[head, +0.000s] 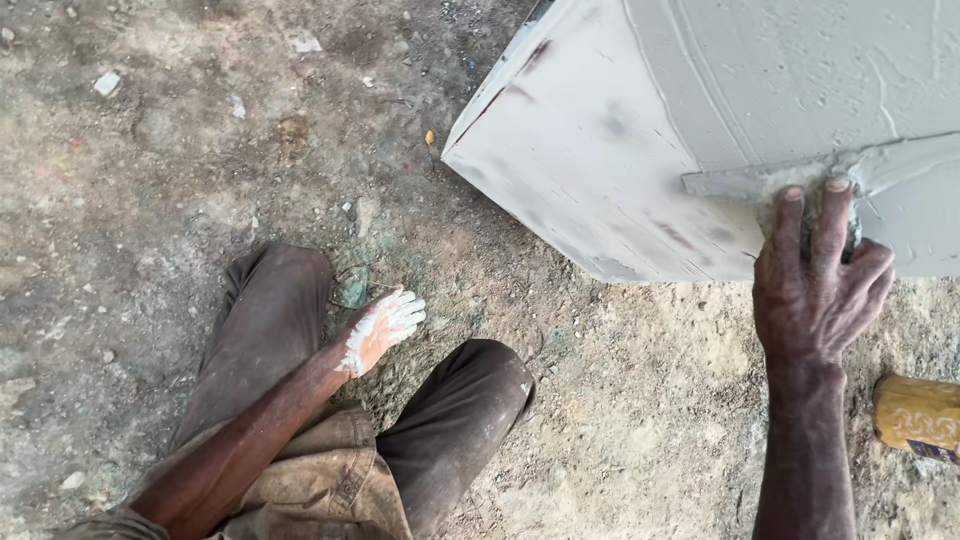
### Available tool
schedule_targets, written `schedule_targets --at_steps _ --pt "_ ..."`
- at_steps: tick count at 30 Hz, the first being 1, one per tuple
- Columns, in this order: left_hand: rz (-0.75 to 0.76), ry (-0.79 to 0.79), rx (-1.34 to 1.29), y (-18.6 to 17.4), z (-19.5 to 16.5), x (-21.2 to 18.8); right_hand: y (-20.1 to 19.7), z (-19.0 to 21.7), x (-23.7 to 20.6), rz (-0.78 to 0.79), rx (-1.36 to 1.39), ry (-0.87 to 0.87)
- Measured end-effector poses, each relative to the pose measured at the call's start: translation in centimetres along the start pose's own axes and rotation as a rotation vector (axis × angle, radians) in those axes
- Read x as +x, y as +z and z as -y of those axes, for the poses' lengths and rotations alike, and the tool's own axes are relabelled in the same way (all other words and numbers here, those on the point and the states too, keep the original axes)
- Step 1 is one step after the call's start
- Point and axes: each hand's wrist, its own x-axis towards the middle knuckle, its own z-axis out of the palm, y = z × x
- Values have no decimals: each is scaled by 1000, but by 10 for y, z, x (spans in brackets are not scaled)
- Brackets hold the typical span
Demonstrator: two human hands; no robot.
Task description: The person applies a white plaster-like substance to a large flat surface using a trowel. They repeatedly scoop material from their left hand and spread it across the surface, smoothing it with the trowel. The work continues across different sections of the surface.
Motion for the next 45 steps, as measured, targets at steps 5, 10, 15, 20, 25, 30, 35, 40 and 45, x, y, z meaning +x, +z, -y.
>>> schedule_targets --at_steps 5,10,15,20,25,30,35,40,45 --pt "-9 20 48 -1 5 6 35 -35 -79 75 58 50" --pt "-49 60 52 -4 -2 0 60 -68 -122 42 163 54" --pt "66 55 96 29 -1 -3 75 -28 -124 17 200 149" --pt "241 25 186 115 -3 1 33 17 -124 232 395 338" --pt "399 82 182 228 -25 13 -55 83 -97 30 918 562" --pt "403 -16 -70 283 -46 23 -154 205 -51 -33 1936 847" --pt "530 151 -400 231 -79 6 -205 287 -17 -4 1628 662" --pt "452 346 -436 165 -94 -42 -200 304 -5 301 1715 527" --pt "905 455 -587 165 -150 -45 -174 237 -5 632 1698 743"
